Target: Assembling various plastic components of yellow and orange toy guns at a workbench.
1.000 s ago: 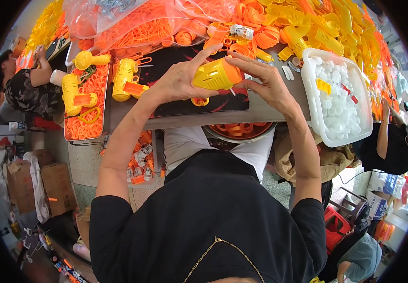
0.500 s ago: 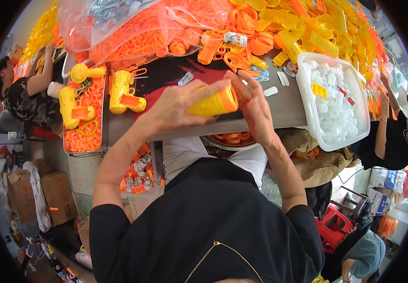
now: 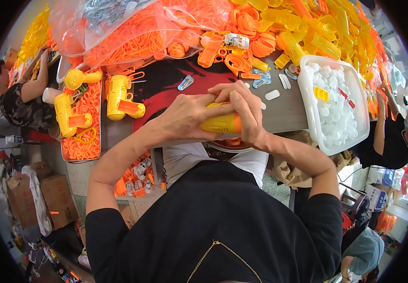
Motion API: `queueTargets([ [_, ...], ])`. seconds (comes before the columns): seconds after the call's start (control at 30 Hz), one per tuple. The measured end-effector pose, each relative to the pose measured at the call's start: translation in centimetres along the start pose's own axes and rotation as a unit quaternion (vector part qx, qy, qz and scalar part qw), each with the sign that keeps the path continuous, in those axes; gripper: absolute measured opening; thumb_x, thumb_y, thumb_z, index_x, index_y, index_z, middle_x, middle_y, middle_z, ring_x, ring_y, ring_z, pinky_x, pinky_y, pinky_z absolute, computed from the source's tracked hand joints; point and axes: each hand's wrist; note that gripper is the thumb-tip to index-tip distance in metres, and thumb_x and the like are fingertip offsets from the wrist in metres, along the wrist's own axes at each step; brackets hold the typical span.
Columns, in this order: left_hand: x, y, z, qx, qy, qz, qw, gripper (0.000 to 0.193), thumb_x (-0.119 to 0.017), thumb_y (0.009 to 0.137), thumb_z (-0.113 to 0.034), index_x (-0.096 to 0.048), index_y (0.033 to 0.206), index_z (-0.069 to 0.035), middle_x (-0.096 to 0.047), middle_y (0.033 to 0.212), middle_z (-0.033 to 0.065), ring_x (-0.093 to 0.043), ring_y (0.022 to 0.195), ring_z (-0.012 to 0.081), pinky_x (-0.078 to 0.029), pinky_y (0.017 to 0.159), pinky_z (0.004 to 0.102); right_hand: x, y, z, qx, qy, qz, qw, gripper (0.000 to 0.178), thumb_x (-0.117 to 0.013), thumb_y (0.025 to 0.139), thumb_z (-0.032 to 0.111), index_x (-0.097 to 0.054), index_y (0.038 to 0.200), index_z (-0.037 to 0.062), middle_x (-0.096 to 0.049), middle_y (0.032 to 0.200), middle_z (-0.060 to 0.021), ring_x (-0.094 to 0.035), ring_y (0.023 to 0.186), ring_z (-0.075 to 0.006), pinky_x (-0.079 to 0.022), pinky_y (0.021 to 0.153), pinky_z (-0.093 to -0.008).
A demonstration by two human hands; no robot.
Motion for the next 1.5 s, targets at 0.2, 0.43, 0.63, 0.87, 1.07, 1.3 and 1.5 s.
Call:
queueTargets([
  [0.2,-0.2,-1.6,1.9,0.113,-0.169,-0.085,0.975,0.09,-0.082,0.073,-0.022,-0.039,0.153,-0.02,-0.064,0.12,0.0144,-0.069,0.102,0.0309,-0.056,0.087,0.0373,1.6,3.1,-3.8,-0.139,0.031,-0.13,0.981,0.041,-0.047,0.105,0.036,-0.067,0.11,0.0002,-0.07,0.101,-0.0061,-0.063,0.09,-0.0134,-0.048,0.082,-0.0289],
  [0.43,-0.5,-2.5,1.8,0.239,-0.453,-0.213,0.832,0.079,-0.076,0.089,-0.023,-0.032,0.151,-0.001,-0.058,0.132,0.0113,-0.062,0.114,0.0177,-0.05,0.098,0.0339,7.5,6.9,-15.7,-0.01,-0.534,-0.14,0.834,0.025,-0.063,0.094,0.024,-0.062,0.108,0.003,-0.07,0.091,-0.0184,-0.068,0.08,-0.0385,-0.052,0.07,-0.049],
  [0.63,-1.4,-3.8,1.6,0.291,-0.566,-0.207,0.743,0.069,-0.074,0.088,-0.032,-0.044,0.143,-0.002,-0.06,0.13,0.0115,-0.064,0.108,0.0188,-0.052,0.096,0.0337,8.1,8.0,-13.8,-0.158,-0.548,-0.078,0.818,0.022,-0.056,0.097,0.027,-0.068,0.104,0.0104,-0.07,0.088,-0.0228,-0.068,0.087,-0.043,-0.053,0.074,-0.0517],
  [0.87,-3.6,-1.0,1.9,0.235,-0.707,-0.276,0.607,0.063,-0.069,0.092,-0.039,-0.047,0.138,-0.002,-0.063,0.115,0.0118,-0.067,0.101,0.0214,-0.056,0.09,0.0378,5.7,2.6,-2.6,-0.208,0.113,-0.182,0.954,0.022,-0.064,0.096,0.009,-0.064,0.113,-0.0053,-0.066,0.086,-0.0032,-0.063,0.073,-0.0101,-0.05,0.067,-0.0241],
  [1.07,-4.6,3.1,-0.1,0.187,-0.637,-0.361,0.655,0.075,-0.032,0.1,-0.068,-0.032,0.147,-0.009,-0.056,0.126,0.0114,-0.059,0.114,0.0225,-0.049,0.097,0.0394,-1.7,-2.3,2.4,-0.162,0.211,-0.142,0.953,0.019,-0.065,0.095,0.0,-0.062,0.114,-0.0037,-0.067,0.09,-0.0066,-0.064,0.072,-0.0112,-0.052,0.067,-0.0245],
  [1.3,-5.9,3.0,-1.2,0.174,-0.503,-0.404,0.744,0.088,-0.075,0.091,-0.017,-0.012,0.151,-0.015,-0.049,0.122,0.0081,-0.056,0.103,0.0149,-0.052,0.085,0.0305,-3.4,-3.0,1.0,-0.167,0.189,-0.163,0.954,0.017,-0.065,0.097,0.005,-0.061,0.112,-0.0034,-0.067,0.091,-0.0066,-0.065,0.076,-0.0123,-0.052,0.069,-0.0249],
  [1.5,-5.5,2.5,-1.0,0.149,-0.523,-0.415,0.729,0.092,-0.077,0.086,-0.005,-0.012,0.15,-0.014,-0.049,0.121,0.0079,-0.057,0.101,0.0144,-0.053,0.08,0.0279,-4.6,-3.6,0.9,-0.13,0.231,-0.224,0.938,0.016,-0.065,0.098,0.007,-0.061,0.11,-0.0028,-0.067,0.091,-0.0065,-0.064,0.075,-0.0122,-0.052,0.069,-0.0256],
])
Point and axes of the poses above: each hand's wrist, its own y-axis towards the middle knuckle, its own x-axis out of the back of the hand, z = x × y
